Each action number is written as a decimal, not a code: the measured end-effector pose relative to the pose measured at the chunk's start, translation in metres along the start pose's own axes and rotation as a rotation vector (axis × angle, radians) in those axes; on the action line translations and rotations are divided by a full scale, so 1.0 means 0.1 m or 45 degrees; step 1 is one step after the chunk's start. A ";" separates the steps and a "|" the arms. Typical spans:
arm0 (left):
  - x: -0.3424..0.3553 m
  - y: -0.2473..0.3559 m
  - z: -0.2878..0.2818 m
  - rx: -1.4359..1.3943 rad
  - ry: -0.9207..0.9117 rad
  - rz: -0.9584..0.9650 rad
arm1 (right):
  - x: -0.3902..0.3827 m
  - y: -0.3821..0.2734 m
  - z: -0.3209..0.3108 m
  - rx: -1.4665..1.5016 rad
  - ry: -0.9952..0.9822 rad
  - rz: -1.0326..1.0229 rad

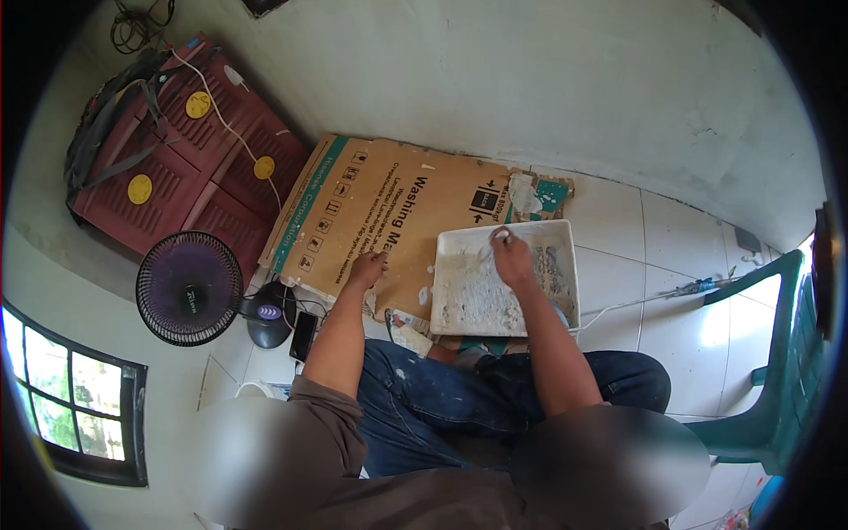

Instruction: The person mixes paint or plaster in a small tray using a stick and a roller.

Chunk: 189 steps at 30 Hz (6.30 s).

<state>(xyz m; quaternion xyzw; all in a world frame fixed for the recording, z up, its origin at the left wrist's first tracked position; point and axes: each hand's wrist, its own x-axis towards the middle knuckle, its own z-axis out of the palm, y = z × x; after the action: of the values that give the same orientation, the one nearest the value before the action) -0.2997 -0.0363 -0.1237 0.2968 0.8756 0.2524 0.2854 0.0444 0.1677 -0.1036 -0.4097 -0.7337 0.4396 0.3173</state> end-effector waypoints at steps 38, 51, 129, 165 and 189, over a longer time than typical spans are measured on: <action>-0.10 0.57 0.20 0.110 -0.363 0.253 | -0.08 -0.12 -0.15 0.022 -0.033 -0.010; -0.09 0.54 0.27 0.201 -0.340 0.211 | -0.15 -0.27 -0.24 -0.407 -0.062 -0.210; -1.18 1.80 0.38 -1.357 -0.070 0.471 | -0.33 -0.31 0.12 -0.212 0.173 -0.528; -1.40 0.65 -0.18 0.627 0.181 0.445 | -0.33 -0.03 0.14 -0.171 0.224 -0.434; -1.45 0.72 -0.08 0.992 0.048 0.487 | 0.00 0.17 -0.02 0.102 -0.059 -0.059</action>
<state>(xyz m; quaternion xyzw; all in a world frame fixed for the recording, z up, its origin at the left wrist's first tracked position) -0.1821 -0.0844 -0.0228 0.5346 0.8398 -0.0434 0.0842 0.0519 0.1731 -0.1179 -0.3691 -0.7320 0.4705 0.3265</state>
